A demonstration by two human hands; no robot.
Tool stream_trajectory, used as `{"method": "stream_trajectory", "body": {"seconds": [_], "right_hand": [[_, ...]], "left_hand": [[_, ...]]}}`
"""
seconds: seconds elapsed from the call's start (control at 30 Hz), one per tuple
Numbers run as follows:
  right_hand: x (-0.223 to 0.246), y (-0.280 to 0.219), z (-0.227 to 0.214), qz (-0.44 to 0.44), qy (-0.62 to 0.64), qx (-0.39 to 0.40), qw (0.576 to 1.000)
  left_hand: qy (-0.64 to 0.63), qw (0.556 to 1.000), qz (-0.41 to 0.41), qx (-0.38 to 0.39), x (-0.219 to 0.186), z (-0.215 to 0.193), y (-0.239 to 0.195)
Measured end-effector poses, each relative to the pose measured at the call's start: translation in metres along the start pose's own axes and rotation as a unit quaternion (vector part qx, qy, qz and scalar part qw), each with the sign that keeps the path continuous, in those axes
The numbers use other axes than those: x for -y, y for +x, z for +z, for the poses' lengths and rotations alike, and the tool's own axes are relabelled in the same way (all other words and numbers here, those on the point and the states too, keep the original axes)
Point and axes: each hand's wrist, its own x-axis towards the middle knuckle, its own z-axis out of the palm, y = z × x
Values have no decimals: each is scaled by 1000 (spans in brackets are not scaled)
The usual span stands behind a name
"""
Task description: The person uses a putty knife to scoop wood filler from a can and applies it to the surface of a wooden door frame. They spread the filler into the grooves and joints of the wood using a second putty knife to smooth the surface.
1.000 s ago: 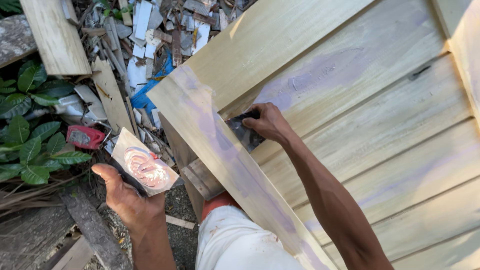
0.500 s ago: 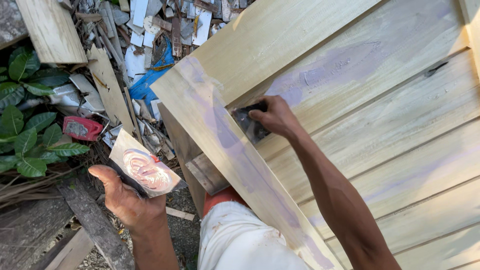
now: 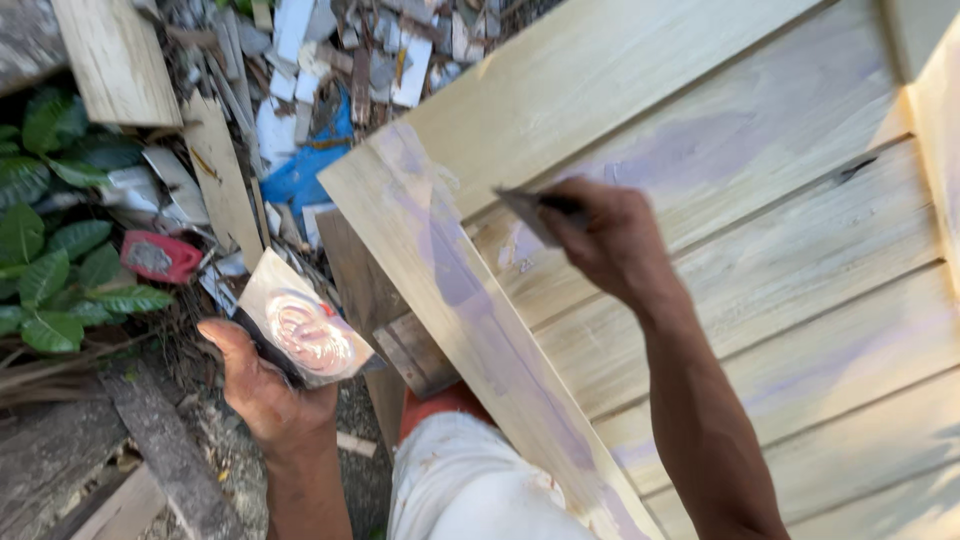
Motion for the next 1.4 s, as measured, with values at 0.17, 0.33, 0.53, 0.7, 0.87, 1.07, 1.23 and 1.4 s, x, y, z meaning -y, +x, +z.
{"method": "stream_trajectory", "body": {"seconds": [0.17,0.33,0.53,0.7,0.87,1.07,1.23,1.4], "right_hand": [[-29,96,-46,-169,392,-37,904],[-98,198,8,173,119,-108,972],[-119,160,37,181,112,-114,970],[-111,82,-26,131,-9,-230,964],[-124,-74,-108,39,400,-420,814],[-117,-201,-152,87,521,-515,675],[-91,-239,-134,48,21,-470,881],[-42,-232,-150,-75,-322,-246,911]], "left_hand": [[99,993,54,-18,14,-8,-14],[115,992,35,-47,47,6,30],[-157,964,-214,-29,26,-21,-1],[-232,957,-175,10,-11,23,43],[123,978,128,107,-5,77,71],[-545,725,-359,220,-15,187,74],[-474,758,-298,334,-42,264,61],[-388,764,-257,446,-75,314,55]]}}
